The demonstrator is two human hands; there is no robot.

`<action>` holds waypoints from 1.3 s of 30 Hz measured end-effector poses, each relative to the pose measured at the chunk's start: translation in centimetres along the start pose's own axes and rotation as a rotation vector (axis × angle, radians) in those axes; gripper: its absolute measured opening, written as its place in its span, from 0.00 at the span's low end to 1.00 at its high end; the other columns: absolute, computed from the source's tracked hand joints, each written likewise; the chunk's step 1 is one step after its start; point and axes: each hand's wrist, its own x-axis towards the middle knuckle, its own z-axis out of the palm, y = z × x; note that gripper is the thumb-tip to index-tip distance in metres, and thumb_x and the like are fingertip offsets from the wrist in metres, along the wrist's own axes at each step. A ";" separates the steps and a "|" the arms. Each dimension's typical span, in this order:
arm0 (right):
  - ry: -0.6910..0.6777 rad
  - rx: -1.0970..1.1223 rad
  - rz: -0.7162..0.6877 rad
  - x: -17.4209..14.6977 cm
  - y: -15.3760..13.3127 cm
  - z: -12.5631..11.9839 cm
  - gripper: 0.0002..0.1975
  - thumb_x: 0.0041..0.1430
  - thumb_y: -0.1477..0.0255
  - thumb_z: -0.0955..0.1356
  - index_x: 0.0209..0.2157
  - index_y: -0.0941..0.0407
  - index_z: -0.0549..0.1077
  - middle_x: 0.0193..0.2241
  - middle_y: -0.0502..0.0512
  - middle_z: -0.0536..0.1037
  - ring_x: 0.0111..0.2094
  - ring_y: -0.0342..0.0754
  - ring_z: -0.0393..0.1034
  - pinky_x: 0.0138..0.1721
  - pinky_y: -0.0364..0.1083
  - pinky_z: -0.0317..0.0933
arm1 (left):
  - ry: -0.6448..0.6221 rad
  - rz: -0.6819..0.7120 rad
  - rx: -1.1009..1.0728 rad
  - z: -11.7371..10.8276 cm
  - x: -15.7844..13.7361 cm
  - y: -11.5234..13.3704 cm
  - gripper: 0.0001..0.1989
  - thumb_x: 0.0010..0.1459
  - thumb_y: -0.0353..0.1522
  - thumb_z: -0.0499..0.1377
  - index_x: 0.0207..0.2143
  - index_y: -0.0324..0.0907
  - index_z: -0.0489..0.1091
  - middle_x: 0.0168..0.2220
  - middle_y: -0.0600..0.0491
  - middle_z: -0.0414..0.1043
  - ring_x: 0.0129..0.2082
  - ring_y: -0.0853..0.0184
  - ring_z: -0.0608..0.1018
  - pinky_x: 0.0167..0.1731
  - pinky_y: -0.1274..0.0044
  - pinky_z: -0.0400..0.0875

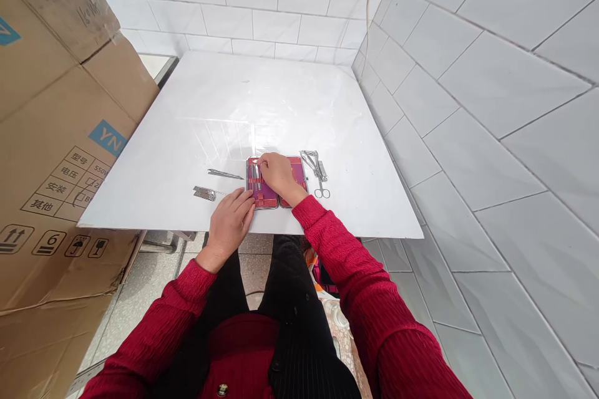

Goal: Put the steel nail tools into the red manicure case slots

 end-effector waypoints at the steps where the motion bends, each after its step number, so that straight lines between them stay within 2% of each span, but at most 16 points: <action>1: 0.005 -0.005 -0.002 -0.1 -0.1 -0.1 0.16 0.64 0.77 0.61 0.37 0.56 0.81 0.39 0.55 0.83 0.41 0.50 0.74 0.40 0.46 0.61 | 0.001 -0.001 0.000 0.0 0.0 0.0 0.09 0.69 0.28 0.56 0.46 0.40 0.75 0.51 0.46 0.79 0.56 0.53 0.77 0.53 0.61 0.76; 5: -0.010 -0.034 -0.043 -0.7 -2.0 -0.7 0.14 0.62 0.77 0.63 0.37 0.56 0.81 0.38 0.55 0.83 0.39 0.49 0.73 0.38 0.45 0.60 | 0.002 -0.006 -0.008 0.0 -0.1 0.1 0.09 0.68 0.27 0.56 0.46 0.39 0.75 0.50 0.46 0.79 0.56 0.53 0.77 0.53 0.61 0.75; 8: -0.155 -0.077 -0.134 -1.1 -5.0 -1.2 0.11 0.62 0.75 0.65 0.34 0.56 0.81 0.33 0.53 0.82 0.34 0.47 0.72 0.34 0.45 0.57 | -0.002 -0.003 -0.010 0.0 -0.1 0.1 0.09 0.68 0.27 0.55 0.46 0.39 0.75 0.50 0.45 0.79 0.55 0.54 0.76 0.53 0.62 0.75; 11: -0.348 -0.185 -0.230 -1.1 -8.4 -1.0 0.08 0.60 0.74 0.67 0.31 0.57 0.80 0.30 0.54 0.82 0.32 0.47 0.72 0.33 0.44 0.56 | -0.017 -0.008 -0.009 0.1 -0.1 0.0 0.09 0.69 0.27 0.54 0.41 0.39 0.75 0.42 0.44 0.80 0.47 0.55 0.79 0.46 0.64 0.76; 14: -0.431 -0.318 -0.290 -0.8 -10.7 0.1 0.05 0.58 0.76 0.70 0.30 0.58 0.80 0.32 0.59 0.83 0.36 0.51 0.76 0.36 0.45 0.60 | -0.029 -0.008 0.023 0.3 -0.4 -0.2 0.11 0.69 0.29 0.54 0.34 0.39 0.75 0.33 0.45 0.78 0.37 0.57 0.79 0.39 0.65 0.75; 18: -0.450 -0.402 -0.325 -0.4 -12.1 1.8 0.08 0.55 0.82 0.71 0.36 0.59 0.81 0.35 0.65 0.84 0.40 0.56 0.78 0.39 0.48 0.65 | -0.060 -0.019 0.037 0.8 -1.0 -0.5 0.12 0.68 0.30 0.55 0.31 0.40 0.75 0.31 0.45 0.77 0.35 0.57 0.79 0.37 0.66 0.74; 22: -0.504 -0.472 -0.361 -0.2 -12.5 2.3 0.08 0.56 0.82 0.71 0.38 0.61 0.81 0.37 0.69 0.83 0.41 0.60 0.79 0.38 0.50 0.66 | -0.086 -0.042 0.010 0.7 -1.0 -0.4 0.13 0.69 0.31 0.55 0.32 0.41 0.75 0.31 0.46 0.77 0.35 0.57 0.80 0.38 0.65 0.75; 25: -0.464 -0.429 -0.335 0.2 -12.0 1.8 0.06 0.56 0.81 0.71 0.36 0.61 0.80 0.35 0.68 0.83 0.39 0.59 0.78 0.38 0.49 0.65 | -0.079 -0.038 -0.001 0.3 -0.6 -0.2 0.12 0.69 0.29 0.54 0.35 0.40 0.75 0.33 0.45 0.78 0.38 0.57 0.80 0.40 0.65 0.76; 28: -0.376 -0.326 -0.243 1.1 -10.6 0.6 0.05 0.56 0.80 0.69 0.32 0.60 0.79 0.32 0.63 0.82 0.36 0.55 0.77 0.37 0.47 0.64 | -0.043 -0.024 -0.027 0.0 -0.3 0.1 0.10 0.70 0.28 0.53 0.43 0.38 0.75 0.43 0.44 0.80 0.49 0.56 0.79 0.48 0.64 0.76; 31: -0.291 -0.077 -0.133 2.1 -7.8 -1.0 0.07 0.56 0.80 0.67 0.31 0.59 0.78 0.26 0.56 0.81 0.31 0.49 0.76 0.35 0.44 0.63 | -0.019 -0.019 -0.026 0.0 -0.2 0.2 0.11 0.70 0.28 0.54 0.47 0.39 0.75 0.51 0.45 0.78 0.56 0.54 0.77 0.54 0.62 0.75; 33: -0.245 0.120 -0.053 2.3 -5.4 -2.0 0.09 0.56 0.80 0.66 0.36 0.59 0.78 0.23 0.52 0.79 0.27 0.46 0.74 0.34 0.43 0.64 | -0.030 -0.026 -0.028 0.0 -0.3 0.2 0.11 0.70 0.28 0.54 0.48 0.39 0.75 0.52 0.45 0.78 0.57 0.53 0.76 0.54 0.61 0.75; 35: -0.187 0.260 0.046 2.0 -3.0 -2.6 0.15 0.55 0.79 0.67 0.45 0.60 0.76 0.22 0.49 0.79 0.24 0.45 0.73 0.33 0.43 0.65 | -0.049 -0.036 -0.045 0.1 -0.4 0.1 0.11 0.70 0.28 0.54 0.49 0.40 0.75 0.53 0.45 0.78 0.58 0.53 0.76 0.55 0.60 0.75; 37: -0.150 0.335 0.088 1.5 -1.0 -2.8 0.25 0.54 0.78 0.67 0.56 0.59 0.72 0.21 0.46 0.78 0.23 0.45 0.72 0.31 0.43 0.66 | -0.062 -0.047 -0.060 0.1 -0.4 0.1 0.12 0.70 0.28 0.53 0.50 0.41 0.74 0.53 0.45 0.78 0.59 0.53 0.75 0.55 0.59 0.74; 39: -0.123 0.370 0.097 0.9 0.3 -2.7 0.30 0.54 0.79 0.67 0.61 0.59 0.69 0.20 0.44 0.76 0.22 0.45 0.71 0.31 0.43 0.67 | -0.066 -0.051 -0.063 0.1 -0.3 0.0 0.12 0.70 0.29 0.53 0.50 0.41 0.74 0.53 0.45 0.78 0.59 0.53 0.75 0.56 0.59 0.74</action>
